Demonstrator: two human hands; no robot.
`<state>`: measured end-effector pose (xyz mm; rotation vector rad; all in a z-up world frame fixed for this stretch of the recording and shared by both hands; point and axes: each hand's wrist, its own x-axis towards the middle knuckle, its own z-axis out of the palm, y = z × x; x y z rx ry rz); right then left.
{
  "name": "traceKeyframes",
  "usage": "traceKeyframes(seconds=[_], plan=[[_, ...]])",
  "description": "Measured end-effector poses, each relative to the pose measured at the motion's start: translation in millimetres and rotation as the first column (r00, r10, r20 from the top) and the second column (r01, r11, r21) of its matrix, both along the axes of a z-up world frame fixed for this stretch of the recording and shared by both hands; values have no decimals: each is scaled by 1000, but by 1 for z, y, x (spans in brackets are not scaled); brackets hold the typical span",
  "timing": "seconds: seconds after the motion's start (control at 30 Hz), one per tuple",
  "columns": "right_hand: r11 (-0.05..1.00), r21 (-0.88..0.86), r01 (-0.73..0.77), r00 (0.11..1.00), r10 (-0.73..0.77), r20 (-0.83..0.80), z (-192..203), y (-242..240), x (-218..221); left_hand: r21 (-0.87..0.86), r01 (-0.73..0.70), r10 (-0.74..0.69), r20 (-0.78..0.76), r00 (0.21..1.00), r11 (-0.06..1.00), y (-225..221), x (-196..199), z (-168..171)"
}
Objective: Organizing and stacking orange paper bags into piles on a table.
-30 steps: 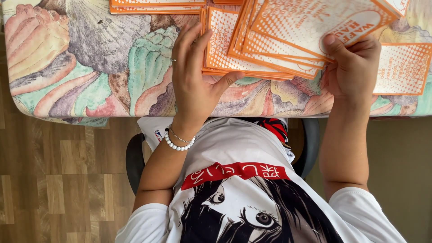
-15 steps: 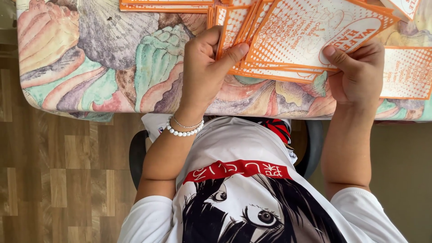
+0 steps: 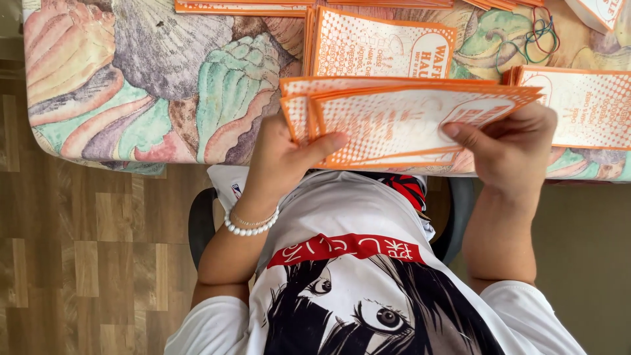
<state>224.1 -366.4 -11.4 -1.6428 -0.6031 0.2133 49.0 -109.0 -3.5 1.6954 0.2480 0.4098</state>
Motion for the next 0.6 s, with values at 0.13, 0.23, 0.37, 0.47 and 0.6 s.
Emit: traceKeyframes(seconds=[0.13, 0.23, 0.37, 0.47, 0.6], plan=[[998, 58, -24, 995, 29, -94, -7, 13, -2, -167, -63, 46, -101, 994, 984, -1, -19, 2], [993, 115, -16, 984, 37, -176, -8, 16, 3, -532, 24, 5, 53, 999, 846, -4, -23, 0], [995, 101, 6, 979, 15, -205, -8, 10, 11, -562, 26, 19, 73, 997, 826, 1, -27, -1], [993, 114, 10, 975, 15, -220, -11, 4, 13, -550, -42, 95, 67, 993, 834, 0, -28, -6], [992, 123, -5, 978, 31, -205, -12, 6, 9, -255, -195, 199, -11, 980, 947, -2, -26, -6]])
